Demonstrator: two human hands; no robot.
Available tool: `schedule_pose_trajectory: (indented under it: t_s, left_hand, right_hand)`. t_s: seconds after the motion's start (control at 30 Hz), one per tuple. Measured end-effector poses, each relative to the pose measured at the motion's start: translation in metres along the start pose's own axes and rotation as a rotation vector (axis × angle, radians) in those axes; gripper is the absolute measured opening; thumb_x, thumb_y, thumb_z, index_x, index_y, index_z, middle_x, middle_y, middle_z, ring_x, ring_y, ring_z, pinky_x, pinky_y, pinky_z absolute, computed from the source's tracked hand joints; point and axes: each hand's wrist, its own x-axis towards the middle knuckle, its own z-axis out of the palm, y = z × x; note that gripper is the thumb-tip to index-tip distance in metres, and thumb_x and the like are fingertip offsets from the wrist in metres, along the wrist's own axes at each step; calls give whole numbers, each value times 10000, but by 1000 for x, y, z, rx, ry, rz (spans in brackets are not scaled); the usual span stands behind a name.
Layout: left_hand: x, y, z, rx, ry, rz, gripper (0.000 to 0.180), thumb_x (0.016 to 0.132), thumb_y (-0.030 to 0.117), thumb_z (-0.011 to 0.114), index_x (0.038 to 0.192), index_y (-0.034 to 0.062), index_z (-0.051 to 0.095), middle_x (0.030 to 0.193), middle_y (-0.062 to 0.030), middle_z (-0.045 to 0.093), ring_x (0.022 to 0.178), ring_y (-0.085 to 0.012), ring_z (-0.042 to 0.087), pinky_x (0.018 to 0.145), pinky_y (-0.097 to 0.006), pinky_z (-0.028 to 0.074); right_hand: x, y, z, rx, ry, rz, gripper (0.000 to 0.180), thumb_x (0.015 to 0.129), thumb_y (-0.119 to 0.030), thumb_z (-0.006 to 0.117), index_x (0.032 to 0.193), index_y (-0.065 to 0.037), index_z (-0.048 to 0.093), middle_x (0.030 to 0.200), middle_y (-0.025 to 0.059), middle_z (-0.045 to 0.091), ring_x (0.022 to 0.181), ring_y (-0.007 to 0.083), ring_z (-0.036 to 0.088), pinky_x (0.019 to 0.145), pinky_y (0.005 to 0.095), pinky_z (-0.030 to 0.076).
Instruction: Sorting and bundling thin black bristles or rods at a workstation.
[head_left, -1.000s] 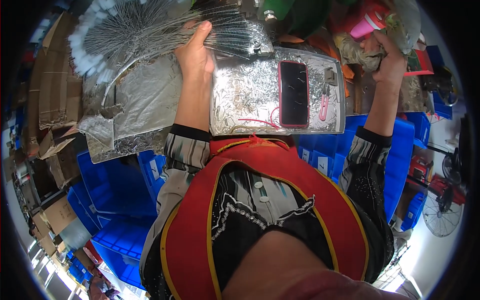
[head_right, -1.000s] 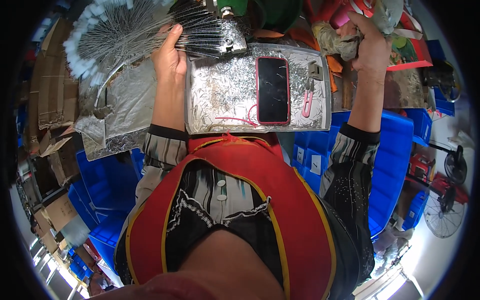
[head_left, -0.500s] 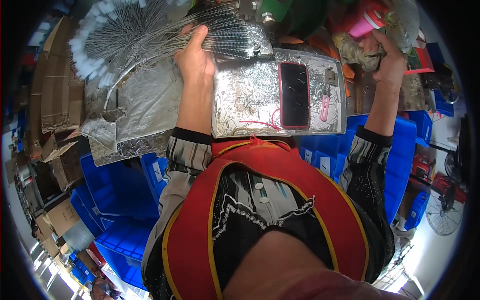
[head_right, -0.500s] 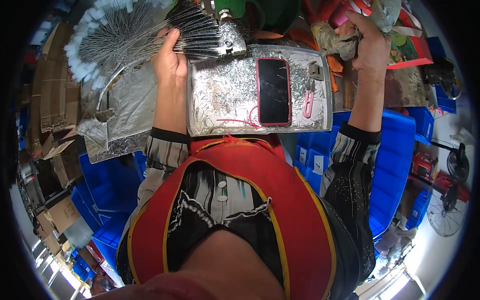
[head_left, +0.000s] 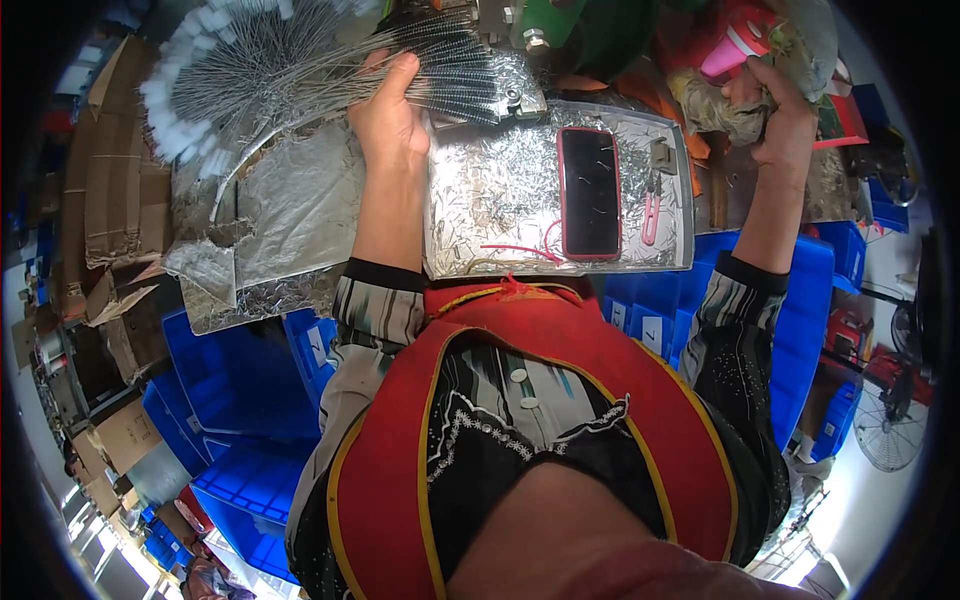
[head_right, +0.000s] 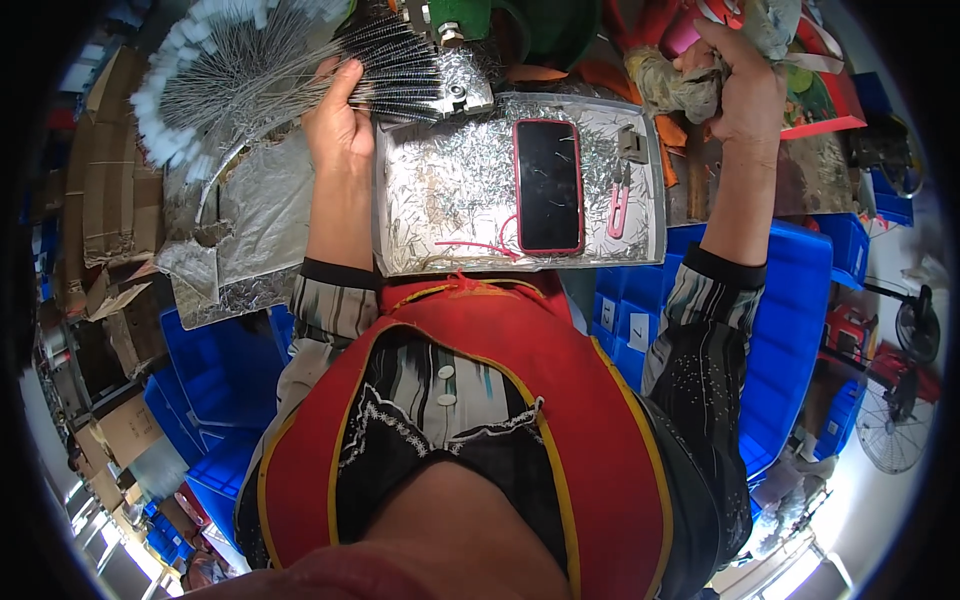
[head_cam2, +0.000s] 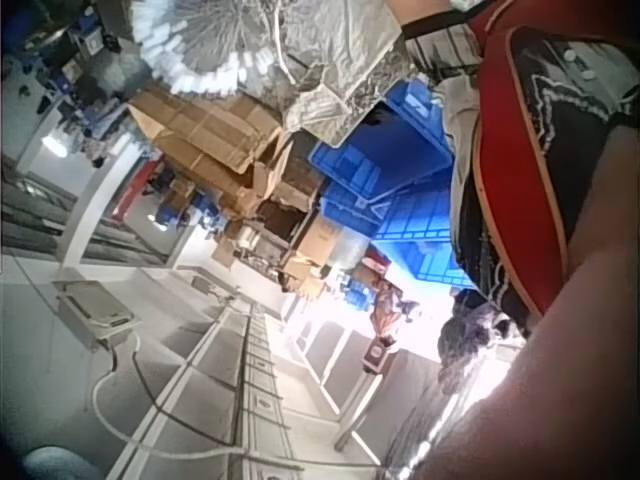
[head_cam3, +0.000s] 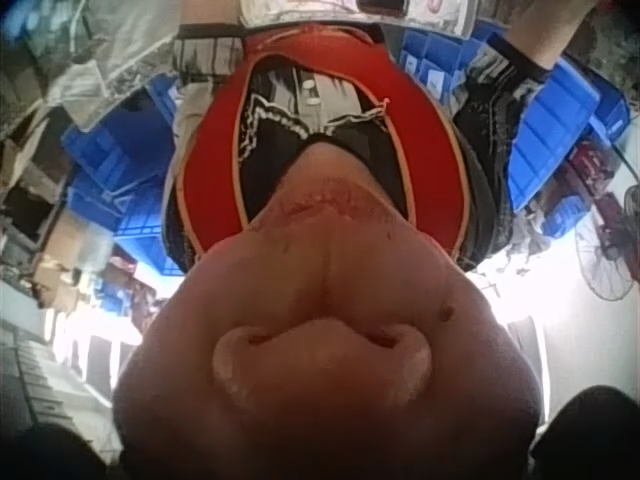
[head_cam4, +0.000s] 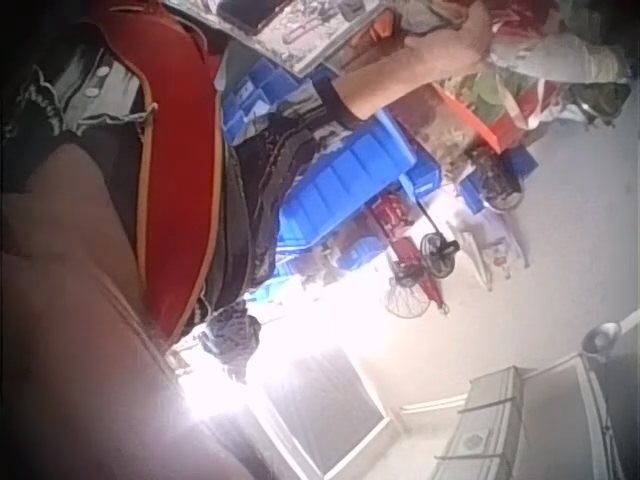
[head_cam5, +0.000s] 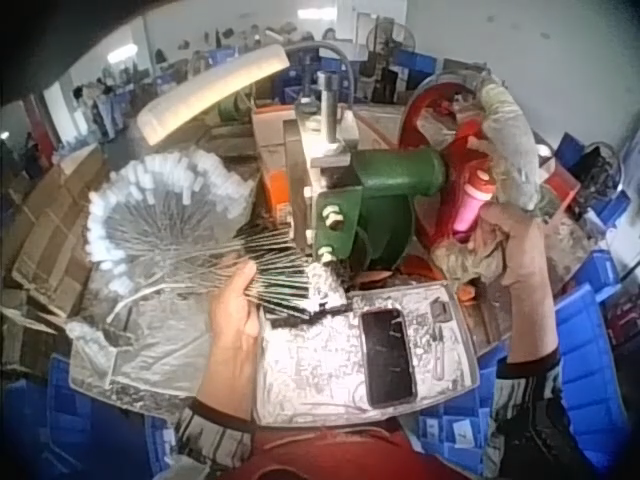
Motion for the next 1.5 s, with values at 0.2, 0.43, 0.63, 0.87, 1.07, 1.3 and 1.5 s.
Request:
schedule_pose_trajectory:
  t_s: [0.2,0.43,0.63,0.87,1.07,1.3,1.5]
  left_hand:
    - [2,-3,-2,-37,-9,19,454,686,-125,594,1111,-99,435,960,-185,555,839,-241,570,753,-351,499]
    - [0,-10,-2,-68,17,84,489,691,-122,595,1142,-92,409,970,-175,553,875,-226,556,784,-335,481]
    - [1,-9,0,-64,22,85,483,689,-116,604,1135,-86,420,999,-171,547,883,-216,550,797,-327,470]
    - [2,-9,1,-47,11,83,478,689,-119,602,1131,-89,423,997,-175,549,879,-221,553,802,-329,472]
    - [-1,-2,4,-12,-12,26,479,691,-125,598,1133,-95,417,978,-196,551,870,-234,562,783,-331,484]
    - [7,0,2,106,-41,1,463,683,-98,636,1107,-101,451,968,-181,568,823,-215,586,737,-292,507]
    - [1,-14,3,-23,16,123,510,671,-109,637,1134,-95,424,970,-171,568,854,-215,572,771,-305,492]
  right_hand:
    - [2,-16,10,94,124,151,194,815,-104,473,673,14,529,574,47,390,566,185,453,635,332,420]
    - [3,-3,-1,118,35,58,168,811,-92,482,722,34,548,570,44,384,566,186,453,634,332,423]
    - [1,-10,8,92,150,126,179,808,-81,491,652,6,501,570,48,383,579,196,463,643,335,422]
    - [-2,-8,12,18,61,50,184,812,-90,479,662,12,509,572,51,393,581,197,463,645,331,424]
    - [-7,63,20,238,62,-303,89,748,-3,520,703,56,568,583,103,503,556,201,525,595,334,470]
    - [-7,-4,22,-16,172,15,213,782,-95,507,597,7,481,574,84,429,585,217,483,672,332,444]
    - [-6,5,18,119,166,81,240,779,-104,514,565,-18,446,565,77,409,593,214,466,663,322,408]
